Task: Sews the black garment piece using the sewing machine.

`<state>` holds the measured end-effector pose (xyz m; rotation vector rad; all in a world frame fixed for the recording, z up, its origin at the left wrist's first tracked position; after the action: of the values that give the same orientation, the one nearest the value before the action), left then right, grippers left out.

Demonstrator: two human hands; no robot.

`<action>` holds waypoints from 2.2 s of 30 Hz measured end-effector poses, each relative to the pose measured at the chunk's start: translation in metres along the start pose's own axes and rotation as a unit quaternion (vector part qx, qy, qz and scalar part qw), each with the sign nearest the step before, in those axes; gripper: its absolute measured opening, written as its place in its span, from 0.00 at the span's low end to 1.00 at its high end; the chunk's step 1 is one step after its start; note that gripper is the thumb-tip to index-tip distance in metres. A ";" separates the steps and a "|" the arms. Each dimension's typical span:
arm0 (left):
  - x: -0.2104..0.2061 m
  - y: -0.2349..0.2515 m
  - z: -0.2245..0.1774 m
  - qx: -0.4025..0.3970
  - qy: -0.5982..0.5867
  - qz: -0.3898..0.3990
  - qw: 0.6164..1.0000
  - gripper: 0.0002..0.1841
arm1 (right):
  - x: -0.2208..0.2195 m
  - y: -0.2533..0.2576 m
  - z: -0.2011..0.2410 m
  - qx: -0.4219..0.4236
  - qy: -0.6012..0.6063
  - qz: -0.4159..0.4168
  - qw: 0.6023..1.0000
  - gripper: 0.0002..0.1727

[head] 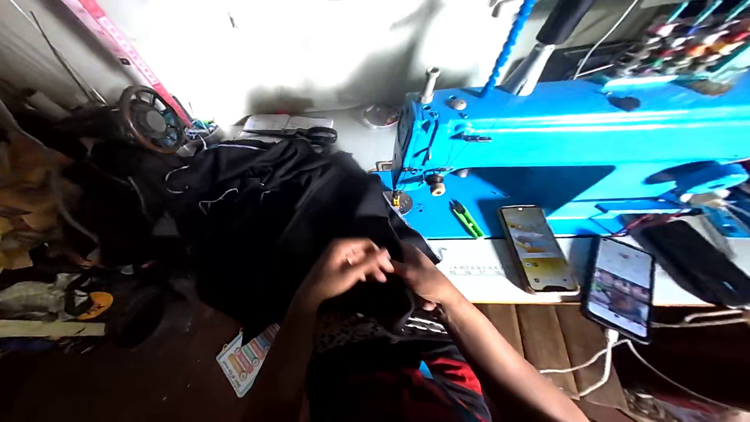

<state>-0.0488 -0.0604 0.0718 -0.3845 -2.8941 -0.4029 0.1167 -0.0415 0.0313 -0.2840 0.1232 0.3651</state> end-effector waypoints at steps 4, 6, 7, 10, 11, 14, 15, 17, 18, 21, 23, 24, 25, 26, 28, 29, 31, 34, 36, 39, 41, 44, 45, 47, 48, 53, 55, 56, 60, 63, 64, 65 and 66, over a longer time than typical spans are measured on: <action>0.029 0.035 0.061 0.026 0.281 -0.210 0.936 0.18 | 0.008 -0.037 0.002 -0.014 -0.048 0.010 0.999 0.17; 0.028 0.031 0.083 0.057 0.414 -0.087 0.904 0.29 | 0.016 -0.059 0.008 0.008 -0.039 0.035 0.999 0.19; 0.023 0.023 0.086 0.072 0.457 -0.029 0.886 0.32 | 0.028 -0.070 0.011 0.030 -0.050 0.045 0.997 0.19; 0.016 -0.008 0.083 0.030 0.495 0.009 0.869 0.35 | 0.094 -0.100 0.030 0.121 -0.225 0.004 0.967 0.17; 0.015 -0.013 0.082 0.023 0.489 0.002 0.872 0.35 | 0.122 -0.107 0.041 0.133 -0.310 -0.052 0.940 0.16; 0.011 -0.009 0.074 0.067 0.475 0.002 0.878 0.33 | 0.186 -0.107 0.073 0.073 -0.514 -0.270 0.811 0.18; 0.006 -0.002 0.069 0.073 0.475 0.000 0.877 0.32 | 0.197 -0.103 0.079 0.057 -0.560 -0.331 0.758 0.21; -0.007 0.014 0.062 0.072 0.471 -0.003 0.879 0.28 | 0.192 -0.096 0.086 0.091 -0.590 -0.407 0.691 0.24; -0.014 0.021 0.061 0.058 0.463 -0.007 0.884 0.26 | 0.170 -0.090 0.091 0.112 -0.582 -0.409 0.694 0.24; -0.034 0.035 0.063 0.001 0.429 -0.013 0.903 0.21 | 0.100 -0.059 0.068 0.172 -0.557 -0.284 0.761 0.19; -0.042 0.043 0.063 0.014 0.426 0.029 0.904 0.24 | 0.072 -0.030 0.031 0.208 -0.555 -0.156 0.790 0.22; -0.044 0.047 0.063 0.029 0.432 0.050 0.900 0.25 | 0.063 -0.017 0.015 0.225 -0.553 -0.118 0.793 0.23; -0.044 0.048 0.065 0.040 0.439 0.063 0.895 0.27 | 0.056 -0.007 0.002 0.243 -0.551 -0.103 0.792 0.23; -0.043 0.046 0.067 0.046 0.445 0.068 0.892 0.28 | 0.052 0.000 -0.008 0.259 -0.551 -0.102 0.787 0.23; -0.037 0.041 0.074 0.046 0.457 0.074 0.885 0.32 | 0.049 0.007 -0.016 0.277 -0.560 -0.111 0.773 0.24; -0.034 0.038 0.077 0.043 0.466 0.075 0.881 0.33 | 0.050 0.009 -0.015 0.278 -0.564 -0.114 0.769 0.24; -0.030 0.032 0.080 0.026 0.479 0.070 0.875 0.35 | 0.054 0.015 -0.008 0.285 -0.577 -0.124 0.756 0.24; -0.032 0.029 0.083 0.019 0.494 0.077 0.866 0.40 | 0.065 0.031 0.011 0.258 -0.594 -0.117 0.753 0.25; -0.033 0.030 0.083 0.028 0.501 0.082 0.861 0.44 | 0.070 0.043 0.025 0.213 -0.605 -0.088 0.762 0.23; -0.033 0.032 0.080 0.050 0.506 0.105 0.855 0.46 | 0.070 0.053 0.037 0.124 -0.568 0.027 0.813 0.15; -0.033 0.033 0.080 0.053 0.505 0.116 0.854 0.47 | 0.068 0.059 0.037 0.116 -0.534 0.079 0.834 0.13; -0.034 0.032 0.080 0.052 0.507 0.119 0.852 0.49 | 0.062 0.063 0.041 0.088 -0.465 0.104 0.875 0.12; -0.034 0.033 0.081 0.056 0.508 0.121 0.851 0.51 | 0.061 0.064 0.042 0.075 -0.432 0.108 0.892 0.10; -0.034 0.032 0.082 0.057 0.508 0.124 0.851 0.52 | 0.061 0.064 0.041 0.042 -0.372 0.137 0.917 0.06; -0.034 0.032 0.082 0.058 0.508 0.125 0.851 0.53 | 0.064 0.067 0.040 0.036 -0.362 0.154 0.919 0.06; -0.034 0.033 0.081 0.050 0.499 0.124 0.856 0.52 | 0.093 0.064 0.058 0.187 -0.610 -0.058 0.768 0.09; -0.034 0.031 0.082 0.033 0.495 0.109 0.861 0.51 | 0.097 0.048 0.068 0.249 -0.658 -0.189 0.685 0.10; -0.034 0.032 0.082 0.029 0.492 0.103 0.864 0.50 | 0.095 0.041 0.069 0.264 -0.653 -0.223 0.674 0.11; -0.035 0.037 0.078 0.041 0.485 0.101 0.868 0.48 | 0.064 0.017 0.024 0.285 -0.588 -0.123 0.747 0.16; -0.037 0.041 0.080 0.003 0.481 0.080 0.873 0.44 | 0.062 0.024 -0.013 0.262 -0.604 -0.080 0.748 0.24; -0.037 0.043 0.082 -0.009 0.476 0.072 0.877 0.44 | 0.067 0.028 -0.019 0.253 -0.621 -0.087 0.737 0.26; -0.036 0.044 0.084 -0.006 0.472 0.076 0.878 0.45 | 0.071 0.031 -0.021 0.249 -0.631 -0.097 0.729 0.28; -0.035 0.046 0.085 0.003 0.471 0.083 0.878 0.47 | 0.074 0.033 -0.022 0.246 -0.635 -0.104 0.725 0.29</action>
<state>-0.0161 -0.0006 -0.0048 -0.3074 -1.8930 -0.3993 0.1721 0.0060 -0.0104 0.5281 -1.1662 0.2231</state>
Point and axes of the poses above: each hand's wrist, its own y-axis towards the middle knuckle, its own x-axis out of the back of the hand, z = x × y, the point moved 3 cm from there along y, towards the middle knuckle, and after that the axes turned 4 degrees about -z, right-handed, at the moved point
